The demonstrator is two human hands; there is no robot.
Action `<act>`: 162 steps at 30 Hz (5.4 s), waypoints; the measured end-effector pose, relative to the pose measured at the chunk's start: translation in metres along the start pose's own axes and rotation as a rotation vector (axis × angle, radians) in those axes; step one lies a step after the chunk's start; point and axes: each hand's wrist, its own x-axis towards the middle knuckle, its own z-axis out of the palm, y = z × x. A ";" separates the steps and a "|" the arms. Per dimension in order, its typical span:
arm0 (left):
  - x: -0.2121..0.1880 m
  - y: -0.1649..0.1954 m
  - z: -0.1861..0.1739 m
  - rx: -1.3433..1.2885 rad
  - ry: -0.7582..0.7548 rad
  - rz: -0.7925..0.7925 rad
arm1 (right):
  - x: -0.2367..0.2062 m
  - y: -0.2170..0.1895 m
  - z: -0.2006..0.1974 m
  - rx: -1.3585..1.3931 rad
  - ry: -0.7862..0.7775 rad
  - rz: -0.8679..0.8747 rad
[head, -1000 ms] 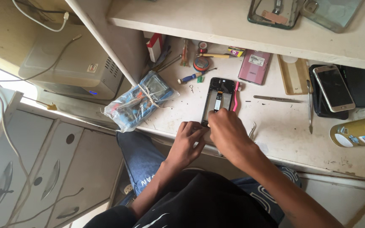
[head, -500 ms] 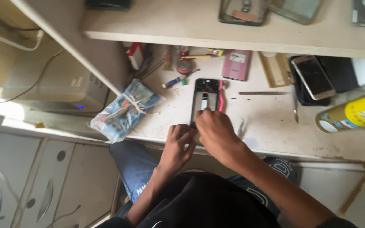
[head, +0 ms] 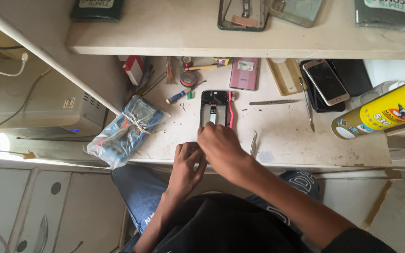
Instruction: The person works at a cluttered repair bench on a disassembled smartphone lying frame-up. They use a toothbrush to scrub the phone frame and internals, pick at components with tweezers and a small tool, press parts into the frame by hand, then fit the screen assembly back onto the phone and hold the reassembled phone.
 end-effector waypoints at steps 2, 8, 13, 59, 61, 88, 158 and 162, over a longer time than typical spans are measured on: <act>0.001 0.000 0.000 0.001 0.000 0.004 | 0.002 0.012 -0.004 0.049 0.018 -0.070; 0.001 0.004 0.000 0.007 0.005 0.001 | 0.000 0.027 -0.008 0.099 -0.056 -0.069; 0.000 0.004 0.001 -0.021 0.015 0.012 | 0.001 0.024 0.000 0.063 -0.053 -0.075; -0.009 0.015 -0.010 0.042 -0.026 0.039 | -0.084 0.015 -0.003 0.560 0.448 0.267; -0.008 0.018 -0.012 0.044 -0.003 0.010 | -0.089 0.016 0.000 0.598 0.455 0.327; 0.018 0.009 -0.005 0.289 -0.030 -0.048 | -0.126 0.100 0.072 -0.011 0.605 0.604; -0.007 0.013 -0.024 0.047 -0.081 -0.194 | -0.084 0.191 0.024 0.755 0.678 0.359; -0.014 0.025 -0.016 0.047 -0.094 -0.154 | -0.083 0.122 0.032 0.869 0.521 0.314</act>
